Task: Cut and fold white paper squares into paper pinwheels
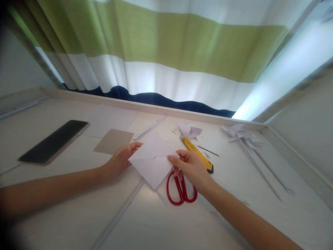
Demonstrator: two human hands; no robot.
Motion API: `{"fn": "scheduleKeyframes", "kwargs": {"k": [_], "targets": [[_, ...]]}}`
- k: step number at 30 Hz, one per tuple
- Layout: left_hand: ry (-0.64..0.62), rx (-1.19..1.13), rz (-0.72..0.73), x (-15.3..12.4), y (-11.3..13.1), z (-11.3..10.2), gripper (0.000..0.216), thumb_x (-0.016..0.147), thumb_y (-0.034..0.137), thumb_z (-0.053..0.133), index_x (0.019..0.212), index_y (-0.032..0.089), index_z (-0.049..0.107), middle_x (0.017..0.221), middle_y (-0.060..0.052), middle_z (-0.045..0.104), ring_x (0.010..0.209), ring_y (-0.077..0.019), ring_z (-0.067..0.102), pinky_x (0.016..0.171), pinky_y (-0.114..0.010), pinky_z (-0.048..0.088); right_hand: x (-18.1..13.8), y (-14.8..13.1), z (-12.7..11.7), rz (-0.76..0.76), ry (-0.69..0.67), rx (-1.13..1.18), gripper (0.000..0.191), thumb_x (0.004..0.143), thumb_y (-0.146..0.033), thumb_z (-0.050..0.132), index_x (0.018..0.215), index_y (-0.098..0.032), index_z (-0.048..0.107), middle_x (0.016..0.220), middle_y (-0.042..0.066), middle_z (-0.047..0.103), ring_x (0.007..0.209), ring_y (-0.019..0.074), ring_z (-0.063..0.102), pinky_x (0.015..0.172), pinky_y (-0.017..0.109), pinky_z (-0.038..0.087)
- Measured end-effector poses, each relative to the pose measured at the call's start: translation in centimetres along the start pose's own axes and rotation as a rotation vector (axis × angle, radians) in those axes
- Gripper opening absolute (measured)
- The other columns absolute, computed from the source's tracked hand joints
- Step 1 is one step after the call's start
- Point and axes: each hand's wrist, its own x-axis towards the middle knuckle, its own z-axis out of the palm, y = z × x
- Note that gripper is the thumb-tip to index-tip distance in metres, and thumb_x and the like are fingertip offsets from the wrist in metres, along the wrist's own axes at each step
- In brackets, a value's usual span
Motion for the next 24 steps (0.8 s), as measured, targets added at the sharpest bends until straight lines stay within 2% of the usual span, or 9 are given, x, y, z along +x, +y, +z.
{"fn": "scheduleKeyframes", "kwargs": {"k": [3, 6, 7, 10, 13, 15, 20, 22, 24], "targets": [[-0.115, 0.007, 0.051, -0.8, 0.0, 0.6, 0.06, 0.061, 0.064, 0.053, 0.1, 0.018, 0.056, 0.088, -0.009, 0.062, 0.077, -0.0215, 0.058, 0.062, -0.028, 0.048, -0.2, -0.4, 0.3, -0.018, 0.043, -0.005, 0.022, 0.069, -0.04, 0.059, 0.065, -0.019, 0.056, 0.042, -0.004, 0.054, 0.031, 0.0075, 0.043, 0.031, 0.018, 0.032], [-0.158, 0.228, -0.085, -1.7, 0.6, 2.0, 0.045, 0.059, 0.05, 0.066, 0.092, 0.02, 0.061, 0.086, -0.007, 0.064, 0.081, -0.0212, 0.059, 0.075, -0.03, 0.045, -0.3, -0.7, 0.8, -0.056, 0.066, -0.062, 0.02, 0.07, -0.039, 0.059, 0.07, -0.019, 0.059, 0.042, -0.004, 0.054, 0.032, 0.0077, 0.044, 0.032, 0.018, 0.033], [-0.119, 0.289, -0.117, -1.8, 0.8, 2.5, 0.037, 0.061, 0.042, 0.067, 0.091, 0.022, 0.062, 0.09, -0.005, 0.064, 0.084, -0.0202, 0.058, 0.077, -0.029, 0.044, -0.3, -0.8, 1.0, -0.073, 0.061, -0.08, 0.02, 0.07, -0.039, 0.059, 0.07, -0.019, 0.059, 0.043, -0.004, 0.053, 0.033, 0.0078, 0.043, 0.033, 0.018, 0.033], [-0.044, 0.225, -0.278, -2.0, 1.0, 3.4, 0.025, 0.074, 0.038, 0.053, 0.089, 0.02, 0.064, 0.084, -0.006, 0.067, 0.076, -0.0198, 0.061, 0.065, -0.029, 0.048, -0.2, -0.7, 1.4, -0.102, 0.026, -0.116, 0.02, 0.072, -0.039, 0.057, 0.072, -0.02, 0.058, 0.047, -0.003, 0.054, 0.035, 0.0085, 0.044, 0.034, 0.02, 0.034], [0.039, 0.217, -0.312, -1.7, 0.7, 3.3, 0.025, 0.075, 0.037, 0.052, 0.08, 0.017, 0.067, 0.076, -0.006, 0.068, 0.069, -0.02, 0.062, 0.067, -0.03, 0.048, -0.2, -0.4, 1.1, -0.138, 0.099, -0.187, 0.023, 0.07, -0.043, 0.057, 0.082, -0.023, 0.055, 0.059, -0.002, 0.056, 0.043, 0.0109, 0.048, 0.037, 0.021, 0.035], [0.126, 0.264, -0.316, -1.4, 0.4, 2.9, 0.025, 0.073, 0.037, 0.055, 0.077, 0.016, 0.067, 0.076, -0.006, 0.069, 0.07, -0.0208, 0.062, 0.072, -0.031, 0.047, -0.6, -0.4, 0.5, -0.182, 0.171, -0.331, 0.024, 0.071, -0.045, 0.055, 0.082, -0.024, 0.052, 0.061, -0.002, 0.054, 0.049, 0.0129, 0.049, 0.04, 0.023, 0.037], [0.269, 0.318, -0.294, -1.1, 0.0, 1.9, 0.029, 0.072, 0.043, 0.054, 0.082, 0.018, 0.067, 0.088, -0.005, 0.068, 0.083, -0.0212, 0.061, 0.082, -0.03, 0.042, -3.1, 0.7, -1.1, -0.197, 0.066, -1.055, 0.027, 0.075, -0.048, 0.048, 0.067, -0.023, 0.048, 0.064, 0.002, 0.055, 0.056, 0.0178, 0.052, 0.049, 0.029, 0.038], [0.294, 0.325, -0.264, -1.1, 0.0, 1.9, 0.028, 0.072, 0.042, 0.054, 0.079, 0.018, 0.067, 0.085, -0.004, 0.068, 0.08, -0.0203, 0.061, 0.079, -0.028, 0.044, -3.9, 1.6, -1.2, -0.199, 0.059, -1.2, 0.027, 0.072, -0.049, 0.051, 0.071, -0.022, 0.049, 0.067, 0.004, 0.057, 0.059, 0.02, 0.054, 0.051, 0.03, 0.039], [0.233, 0.304, -0.282, -1.0, 0.2, 2.0, 0.034, 0.075, 0.044, 0.048, 0.068, 0.016, 0.066, 0.069, -0.005, 0.068, 0.064, -0.0192, 0.062, 0.065, -0.027, 0.047, -4.3, 2.5, -1.3, -0.2, 0.065, -1.259, 0.027, 0.071, -0.048, 0.053, 0.075, -0.022, 0.049, 0.07, 0.005, 0.058, 0.062, 0.021, 0.056, 0.053, 0.031, 0.041]]}}
